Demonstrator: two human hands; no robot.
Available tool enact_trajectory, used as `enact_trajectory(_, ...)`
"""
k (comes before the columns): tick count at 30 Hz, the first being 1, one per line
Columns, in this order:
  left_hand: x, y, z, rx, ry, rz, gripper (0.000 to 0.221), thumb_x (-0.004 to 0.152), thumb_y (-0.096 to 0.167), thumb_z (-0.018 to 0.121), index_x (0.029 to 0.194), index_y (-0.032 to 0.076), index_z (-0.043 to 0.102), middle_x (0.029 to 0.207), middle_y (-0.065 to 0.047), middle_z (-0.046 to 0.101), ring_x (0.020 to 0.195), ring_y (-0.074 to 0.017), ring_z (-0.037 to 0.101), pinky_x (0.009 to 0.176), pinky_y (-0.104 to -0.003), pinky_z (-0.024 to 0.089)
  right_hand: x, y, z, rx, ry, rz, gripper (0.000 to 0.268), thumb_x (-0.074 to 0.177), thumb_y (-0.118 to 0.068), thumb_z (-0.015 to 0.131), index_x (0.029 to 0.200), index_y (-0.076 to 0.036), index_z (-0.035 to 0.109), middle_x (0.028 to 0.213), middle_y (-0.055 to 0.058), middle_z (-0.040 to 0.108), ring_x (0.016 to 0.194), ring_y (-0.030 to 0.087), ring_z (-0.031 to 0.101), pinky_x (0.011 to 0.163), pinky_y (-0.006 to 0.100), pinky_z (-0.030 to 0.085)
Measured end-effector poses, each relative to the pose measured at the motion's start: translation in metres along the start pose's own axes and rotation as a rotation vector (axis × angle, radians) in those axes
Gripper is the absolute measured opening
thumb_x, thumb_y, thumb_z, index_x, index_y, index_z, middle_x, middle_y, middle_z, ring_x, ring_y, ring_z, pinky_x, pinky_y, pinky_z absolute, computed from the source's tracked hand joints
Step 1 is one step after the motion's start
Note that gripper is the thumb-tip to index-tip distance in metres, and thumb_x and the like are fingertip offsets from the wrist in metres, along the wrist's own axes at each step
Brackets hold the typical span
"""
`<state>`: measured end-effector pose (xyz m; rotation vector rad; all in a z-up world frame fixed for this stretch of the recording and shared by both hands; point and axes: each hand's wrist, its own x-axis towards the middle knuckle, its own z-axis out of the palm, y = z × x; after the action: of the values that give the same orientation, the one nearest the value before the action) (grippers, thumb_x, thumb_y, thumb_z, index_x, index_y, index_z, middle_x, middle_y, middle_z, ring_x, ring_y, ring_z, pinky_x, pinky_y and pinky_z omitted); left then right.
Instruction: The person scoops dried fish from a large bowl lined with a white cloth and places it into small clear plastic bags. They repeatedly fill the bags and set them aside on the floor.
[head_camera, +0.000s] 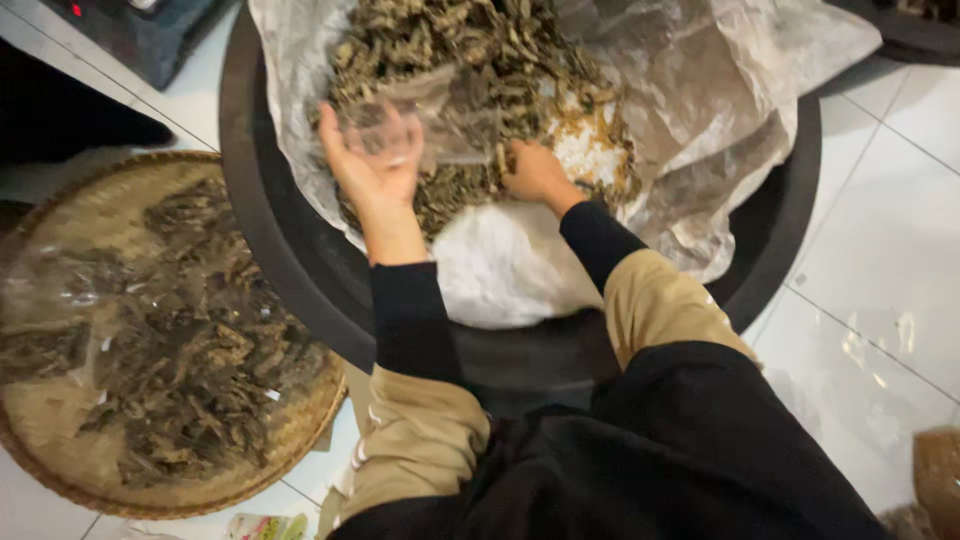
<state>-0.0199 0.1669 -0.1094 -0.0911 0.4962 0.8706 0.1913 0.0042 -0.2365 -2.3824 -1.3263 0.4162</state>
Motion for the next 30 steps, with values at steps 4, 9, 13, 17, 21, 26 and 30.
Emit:
enact_trajectory(4, -0.006, -0.004, 0.0, 0.0, 0.049, -0.022, 0.12, 0.066, 0.043, 0.087, 0.16, 0.022, 0.016, 0.142, -0.024, 0.039, 0.119, -0.0382, 0.055, 0.097, -0.06, 0.051, 0.052, 0.034, 0.016, -0.01, 0.018, 0.267, 0.069, 0.085, -0.04, 0.071, 0.143, -0.008, 0.05, 0.133, 0.035, 0.057, 0.12, 0.052, 0.057, 0.098, 0.06, 0.047)
enact_trajectory(9, -0.005, -0.011, 0.007, -0.029, 0.038, -0.042, 0.12, 0.067, 0.045, 0.086, 0.16, 0.026, 0.011, 0.142, -0.02, 0.038, 0.121, -0.0365, 0.053, 0.1, -0.06, 0.05, 0.046, 0.009, 0.069, 0.278, -0.016, 0.385, 0.126, 0.075, -0.057, 0.093, 0.162, -0.015, 0.013, 0.147, 0.054, 0.01, 0.133, 0.074, 0.016, 0.108, 0.072, 0.025)
enact_trajectory(13, -0.008, -0.017, 0.003, -0.04, 0.075, -0.055, 0.11, 0.069, 0.044, 0.085, 0.155, 0.023, 0.02, 0.142, -0.02, 0.04, 0.12, -0.0382, 0.053, 0.097, -0.062, 0.05, 0.016, -0.013, 0.081, 0.035, 0.012, 0.363, 0.113, 0.06, -0.044, 0.096, 0.153, -0.022, 0.038, 0.147, 0.039, 0.037, 0.127, 0.058, 0.046, 0.102, 0.058, 0.046)
enact_trajectory(17, 0.002, -0.028, -0.007, -0.018, 0.125, -0.08, 0.09, 0.068, 0.047, 0.085, 0.14, 0.02, 0.038, 0.137, -0.015, 0.042, 0.114, -0.038, 0.051, 0.096, -0.061, 0.051, 0.017, 0.026, 0.075, 0.089, -0.006, 0.222, 0.104, 0.059, -0.037, 0.094, 0.148, -0.016, 0.044, 0.131, 0.034, 0.052, 0.115, 0.05, 0.058, 0.098, 0.052, 0.051)
enact_trajectory(21, 0.02, -0.042, -0.028, -0.082, 0.161, -0.199, 0.084, 0.068, 0.052, 0.083, 0.135, 0.019, 0.044, 0.137, -0.013, 0.046, 0.112, -0.0365, 0.049, 0.095, -0.06, 0.05, 0.032, 0.075, 0.018, 0.372, 0.194, -0.073, 0.076, 0.071, -0.027, 0.092, 0.134, -0.006, 0.055, 0.122, 0.021, 0.066, 0.113, 0.035, 0.064, 0.096, 0.046, 0.053)
enact_trajectory(26, 0.038, -0.058, -0.041, -0.045, 0.155, -0.213, 0.082, 0.065, 0.057, 0.077, 0.134, 0.021, 0.049, 0.134, -0.013, 0.048, 0.114, -0.038, 0.046, 0.094, -0.06, 0.049, 0.003, 0.022, -0.163, 1.08, -0.001, -0.057, 0.055, 0.08, 0.002, 0.069, 0.131, -0.01, 0.052, 0.114, 0.007, 0.067, 0.096, 0.018, 0.068, 0.077, 0.035, 0.062)
enact_trajectory(30, 0.036, -0.068, -0.039, -0.105, 0.238, -0.249, 0.08, 0.076, 0.059, 0.075, 0.137, 0.016, 0.047, 0.143, -0.022, 0.038, 0.12, -0.0403, 0.044, 0.098, -0.059, 0.048, -0.051, -0.057, -0.283, 1.274, -0.057, -0.338, 0.051, 0.086, 0.006, 0.064, 0.13, -0.013, 0.046, 0.126, 0.008, 0.066, 0.114, 0.022, 0.069, 0.089, 0.038, 0.063)
